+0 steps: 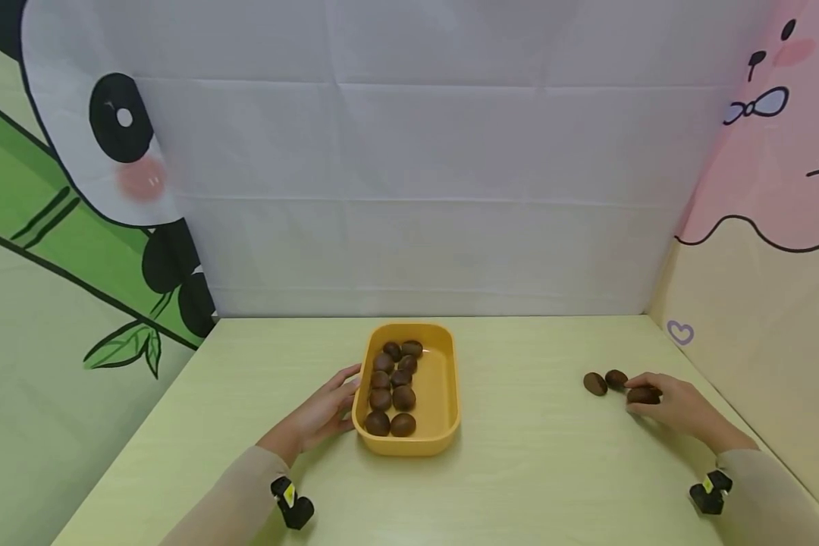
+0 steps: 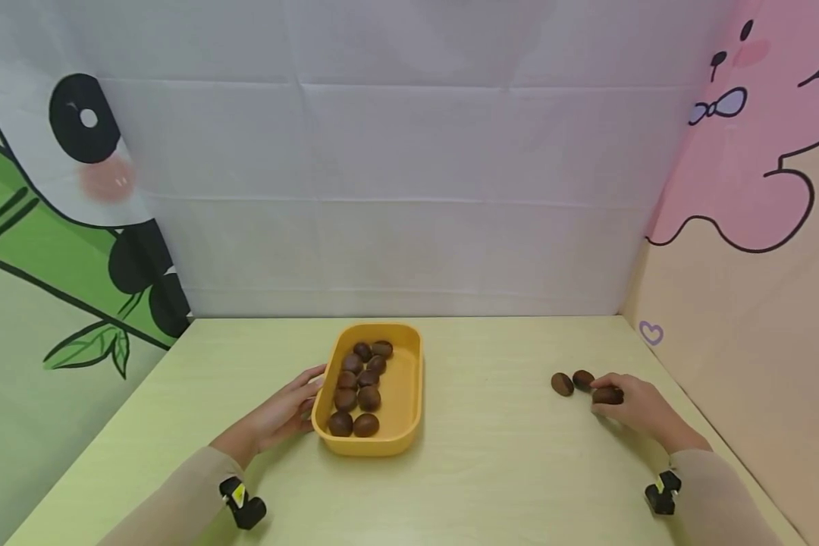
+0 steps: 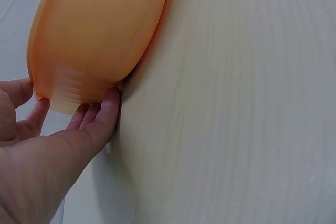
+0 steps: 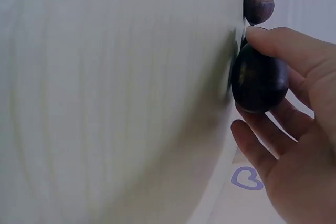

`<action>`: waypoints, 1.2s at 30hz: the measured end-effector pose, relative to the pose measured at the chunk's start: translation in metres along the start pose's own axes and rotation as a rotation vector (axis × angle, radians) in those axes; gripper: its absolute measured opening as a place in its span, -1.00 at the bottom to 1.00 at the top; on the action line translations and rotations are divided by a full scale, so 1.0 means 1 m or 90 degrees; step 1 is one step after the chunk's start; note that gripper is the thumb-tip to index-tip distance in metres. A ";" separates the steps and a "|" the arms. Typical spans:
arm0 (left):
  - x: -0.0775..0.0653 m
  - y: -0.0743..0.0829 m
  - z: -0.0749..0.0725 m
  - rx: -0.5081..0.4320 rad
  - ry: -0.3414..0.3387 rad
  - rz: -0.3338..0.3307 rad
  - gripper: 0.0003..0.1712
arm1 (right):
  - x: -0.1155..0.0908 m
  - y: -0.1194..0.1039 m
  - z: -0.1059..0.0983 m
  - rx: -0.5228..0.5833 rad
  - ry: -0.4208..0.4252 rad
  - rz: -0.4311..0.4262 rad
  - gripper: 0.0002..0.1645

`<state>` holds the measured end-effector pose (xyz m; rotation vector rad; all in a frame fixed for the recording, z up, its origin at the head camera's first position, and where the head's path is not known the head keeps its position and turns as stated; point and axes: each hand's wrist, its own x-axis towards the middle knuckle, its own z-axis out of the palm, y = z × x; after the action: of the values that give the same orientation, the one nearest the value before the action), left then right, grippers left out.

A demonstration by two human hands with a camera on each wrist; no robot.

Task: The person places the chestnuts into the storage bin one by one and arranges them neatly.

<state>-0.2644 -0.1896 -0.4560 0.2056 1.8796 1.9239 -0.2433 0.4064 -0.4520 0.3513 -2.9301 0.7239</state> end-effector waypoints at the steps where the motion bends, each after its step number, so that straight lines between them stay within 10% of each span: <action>1: 0.000 0.000 0.000 0.000 -0.001 0.001 -0.36 | -0.001 0.001 0.000 0.000 -0.005 0.005 -0.51; 21: 0.000 0.000 0.001 -0.004 -0.004 0.003 -0.33 | 0.003 -0.007 -0.010 0.004 -0.015 -0.025 -0.54; 36: 0.000 0.000 0.001 -0.005 -0.005 0.004 -0.34 | 0.041 -0.078 -0.012 0.036 -0.045 -0.142 -0.59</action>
<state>-0.2642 -0.1889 -0.4560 0.2159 1.8689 1.9312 -0.2635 0.3363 -0.4003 0.7091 -2.8747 0.7762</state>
